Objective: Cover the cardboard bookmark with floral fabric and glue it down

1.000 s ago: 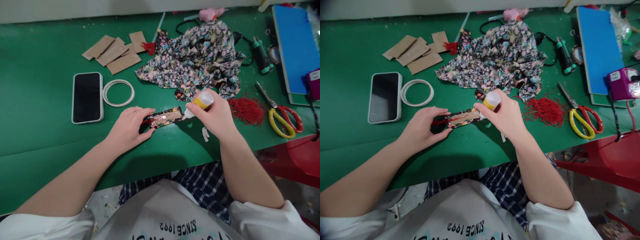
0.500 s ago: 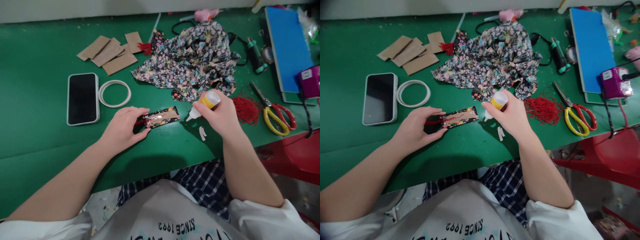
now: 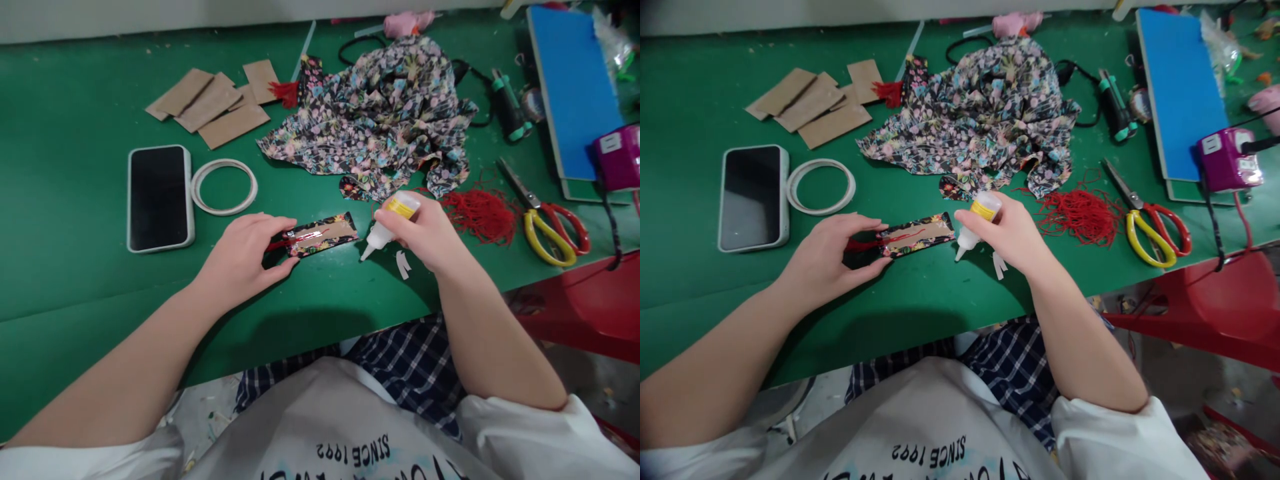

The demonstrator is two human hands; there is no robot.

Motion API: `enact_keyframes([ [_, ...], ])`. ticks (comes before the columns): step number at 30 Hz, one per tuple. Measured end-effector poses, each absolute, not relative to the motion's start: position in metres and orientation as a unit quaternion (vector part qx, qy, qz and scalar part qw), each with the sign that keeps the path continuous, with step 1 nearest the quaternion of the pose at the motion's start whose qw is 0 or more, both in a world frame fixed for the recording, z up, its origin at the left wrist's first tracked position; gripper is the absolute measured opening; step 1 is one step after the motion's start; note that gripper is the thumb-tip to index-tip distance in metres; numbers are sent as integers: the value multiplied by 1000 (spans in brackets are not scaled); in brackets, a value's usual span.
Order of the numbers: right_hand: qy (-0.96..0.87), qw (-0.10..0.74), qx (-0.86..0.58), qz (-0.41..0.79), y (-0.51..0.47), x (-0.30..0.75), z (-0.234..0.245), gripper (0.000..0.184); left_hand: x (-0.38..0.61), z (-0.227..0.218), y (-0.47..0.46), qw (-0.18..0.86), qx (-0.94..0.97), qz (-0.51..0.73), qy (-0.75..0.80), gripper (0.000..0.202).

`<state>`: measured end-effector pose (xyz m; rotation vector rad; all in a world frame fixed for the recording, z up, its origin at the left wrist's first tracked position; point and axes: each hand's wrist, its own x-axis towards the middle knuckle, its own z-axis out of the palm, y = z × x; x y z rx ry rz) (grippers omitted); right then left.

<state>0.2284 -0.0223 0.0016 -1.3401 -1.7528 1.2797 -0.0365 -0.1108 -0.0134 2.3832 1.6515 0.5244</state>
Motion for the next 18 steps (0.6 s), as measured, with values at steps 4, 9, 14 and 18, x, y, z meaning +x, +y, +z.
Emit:
enact_keyframes([
  [4,-503,359,-486,618,-18,226,1,38,-37,-14,-111,103,804,175,558,45],
  [9,-394,379,-472,691,-11,229,6,37,-36,-13,-111,102,808,177,552,45],
  [14,-358,397,-435,725,-11,232,11,38,-34,-12,-112,108,808,182,549,44],
  [18,-335,414,-424,733,-13,231,15,37,-33,-12,-112,104,805,197,549,42],
])
